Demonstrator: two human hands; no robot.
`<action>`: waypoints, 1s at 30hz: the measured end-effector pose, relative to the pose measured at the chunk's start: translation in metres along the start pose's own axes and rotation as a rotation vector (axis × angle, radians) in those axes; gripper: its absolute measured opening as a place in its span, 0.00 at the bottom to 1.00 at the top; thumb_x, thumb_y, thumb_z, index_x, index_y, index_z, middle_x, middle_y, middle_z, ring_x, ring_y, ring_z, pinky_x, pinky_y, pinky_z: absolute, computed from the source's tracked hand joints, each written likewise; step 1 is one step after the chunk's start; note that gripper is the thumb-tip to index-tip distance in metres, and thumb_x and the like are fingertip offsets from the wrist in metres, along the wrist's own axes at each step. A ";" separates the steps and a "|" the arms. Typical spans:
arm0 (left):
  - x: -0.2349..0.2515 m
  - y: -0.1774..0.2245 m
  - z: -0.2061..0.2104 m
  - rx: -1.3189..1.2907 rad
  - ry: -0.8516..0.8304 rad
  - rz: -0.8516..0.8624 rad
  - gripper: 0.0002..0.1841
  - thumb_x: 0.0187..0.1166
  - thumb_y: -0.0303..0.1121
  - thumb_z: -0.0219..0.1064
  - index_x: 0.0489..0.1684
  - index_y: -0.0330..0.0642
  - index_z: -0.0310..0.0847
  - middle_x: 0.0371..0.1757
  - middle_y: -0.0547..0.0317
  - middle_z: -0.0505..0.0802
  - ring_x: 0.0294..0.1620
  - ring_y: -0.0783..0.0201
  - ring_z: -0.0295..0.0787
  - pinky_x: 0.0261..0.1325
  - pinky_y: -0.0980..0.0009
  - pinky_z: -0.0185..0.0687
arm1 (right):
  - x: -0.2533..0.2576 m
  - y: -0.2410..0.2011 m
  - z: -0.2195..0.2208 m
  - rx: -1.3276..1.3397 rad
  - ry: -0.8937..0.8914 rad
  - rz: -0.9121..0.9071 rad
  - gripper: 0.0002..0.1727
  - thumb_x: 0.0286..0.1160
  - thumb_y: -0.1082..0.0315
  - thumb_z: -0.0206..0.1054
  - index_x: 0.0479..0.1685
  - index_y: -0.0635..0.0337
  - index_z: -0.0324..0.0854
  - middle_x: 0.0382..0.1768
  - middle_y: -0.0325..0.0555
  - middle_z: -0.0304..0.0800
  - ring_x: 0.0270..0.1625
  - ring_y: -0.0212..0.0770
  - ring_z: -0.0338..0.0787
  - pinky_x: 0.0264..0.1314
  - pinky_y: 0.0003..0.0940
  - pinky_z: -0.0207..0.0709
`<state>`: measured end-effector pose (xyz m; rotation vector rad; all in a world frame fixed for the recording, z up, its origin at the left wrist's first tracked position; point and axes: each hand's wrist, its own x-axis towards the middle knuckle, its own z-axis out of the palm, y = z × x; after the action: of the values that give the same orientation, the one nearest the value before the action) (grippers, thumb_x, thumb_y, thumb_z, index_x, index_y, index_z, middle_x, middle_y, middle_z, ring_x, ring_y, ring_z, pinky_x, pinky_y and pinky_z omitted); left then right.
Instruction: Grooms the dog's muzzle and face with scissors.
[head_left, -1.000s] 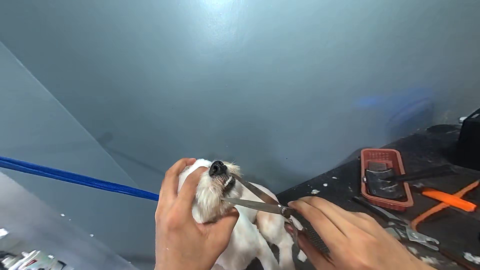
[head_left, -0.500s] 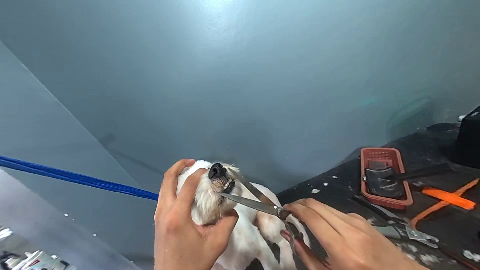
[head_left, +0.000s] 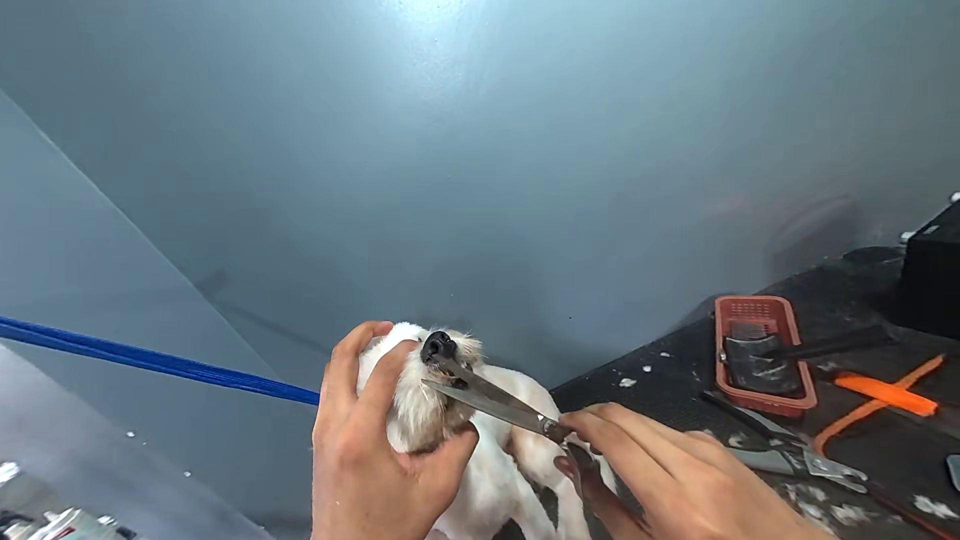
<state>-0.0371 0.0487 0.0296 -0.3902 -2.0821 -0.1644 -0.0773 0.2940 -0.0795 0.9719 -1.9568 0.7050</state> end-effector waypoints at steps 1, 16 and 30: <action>0.000 0.000 0.000 0.001 0.000 0.001 0.35 0.48 0.59 0.80 0.58 0.50 0.89 0.72 0.49 0.83 0.70 0.59 0.81 0.63 0.61 0.85 | 0.000 0.001 0.001 -0.009 0.011 -0.003 0.15 0.82 0.59 0.66 0.56 0.60 0.83 0.41 0.50 0.90 0.36 0.43 0.91 0.27 0.32 0.81; -0.001 -0.003 -0.005 -0.038 -0.015 0.014 0.35 0.52 0.57 0.80 0.59 0.48 0.87 0.72 0.46 0.82 0.71 0.59 0.81 0.65 0.62 0.84 | -0.009 -0.006 0.004 0.087 -0.056 0.081 0.22 0.79 0.51 0.68 0.56 0.62 0.82 0.43 0.53 0.90 0.37 0.46 0.91 0.29 0.36 0.83; 0.000 -0.005 -0.008 -0.116 -0.001 0.009 0.36 0.52 0.57 0.81 0.59 0.42 0.87 0.71 0.45 0.83 0.72 0.61 0.79 0.70 0.66 0.80 | -0.007 -0.005 0.019 0.163 0.001 0.048 0.20 0.81 0.54 0.66 0.58 0.61 0.82 0.41 0.51 0.89 0.36 0.44 0.90 0.32 0.33 0.84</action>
<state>-0.0324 0.0424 0.0336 -0.4693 -2.0773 -0.2809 -0.0787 0.2800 -0.0948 1.0242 -1.9509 0.9027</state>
